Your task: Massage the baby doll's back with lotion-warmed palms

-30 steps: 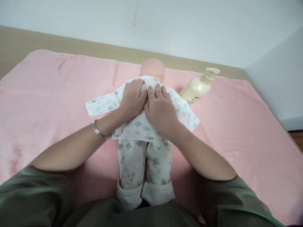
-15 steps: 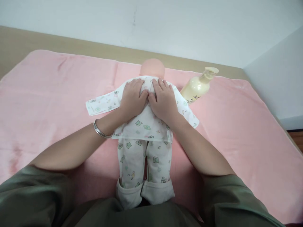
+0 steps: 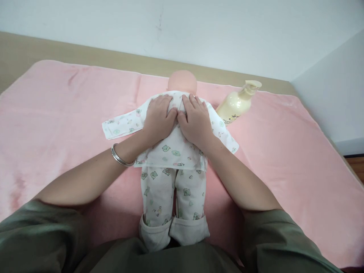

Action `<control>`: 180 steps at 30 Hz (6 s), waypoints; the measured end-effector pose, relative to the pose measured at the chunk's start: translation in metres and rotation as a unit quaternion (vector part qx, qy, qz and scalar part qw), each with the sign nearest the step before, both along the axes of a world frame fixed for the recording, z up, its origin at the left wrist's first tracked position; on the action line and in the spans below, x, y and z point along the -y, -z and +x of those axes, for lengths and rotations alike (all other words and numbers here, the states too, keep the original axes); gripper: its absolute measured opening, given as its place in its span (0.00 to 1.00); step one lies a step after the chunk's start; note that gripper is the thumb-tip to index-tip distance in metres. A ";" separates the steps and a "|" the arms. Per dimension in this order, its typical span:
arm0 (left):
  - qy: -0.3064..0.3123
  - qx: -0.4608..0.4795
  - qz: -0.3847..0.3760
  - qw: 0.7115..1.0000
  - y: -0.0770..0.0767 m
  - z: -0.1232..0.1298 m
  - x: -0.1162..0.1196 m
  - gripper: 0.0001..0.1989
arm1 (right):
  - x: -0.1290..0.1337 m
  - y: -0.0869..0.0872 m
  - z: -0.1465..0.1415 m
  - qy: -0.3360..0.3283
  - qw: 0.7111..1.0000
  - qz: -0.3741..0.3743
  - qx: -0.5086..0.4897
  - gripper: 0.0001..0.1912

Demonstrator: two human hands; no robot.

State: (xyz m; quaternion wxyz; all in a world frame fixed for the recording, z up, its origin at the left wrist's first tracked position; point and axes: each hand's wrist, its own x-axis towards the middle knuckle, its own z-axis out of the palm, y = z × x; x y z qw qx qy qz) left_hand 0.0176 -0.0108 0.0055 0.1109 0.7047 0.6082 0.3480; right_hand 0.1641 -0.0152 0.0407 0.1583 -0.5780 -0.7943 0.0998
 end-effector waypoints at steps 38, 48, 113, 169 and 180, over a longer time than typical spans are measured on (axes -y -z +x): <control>0.041 0.005 -0.001 0.999 -0.006 0.002 0.024 0.27 | 0.002 -0.012 0.000 -0.004 0.999 -0.035 0.021 0.35; -0.004 0.052 0.008 0.999 0.003 -0.011 -0.005 0.26 | 0.031 -0.007 -0.008 -0.069 0.996 0.027 0.045 0.31; 0.052 0.003 -0.037 0.998 -0.016 0.011 0.039 0.30 | -0.016 -0.005 0.009 -0.012 0.999 -0.035 -0.033 0.37; 0.029 0.116 0.020 0.993 0.007 -0.009 0.002 0.25 | 0.008 0.002 0.009 -0.059 0.982 0.132 -0.119 0.29; 0.018 0.127 0.019 0.992 0.004 -0.008 0.006 0.25 | 0.004 0.003 0.012 -0.064 0.976 0.156 -0.135 0.28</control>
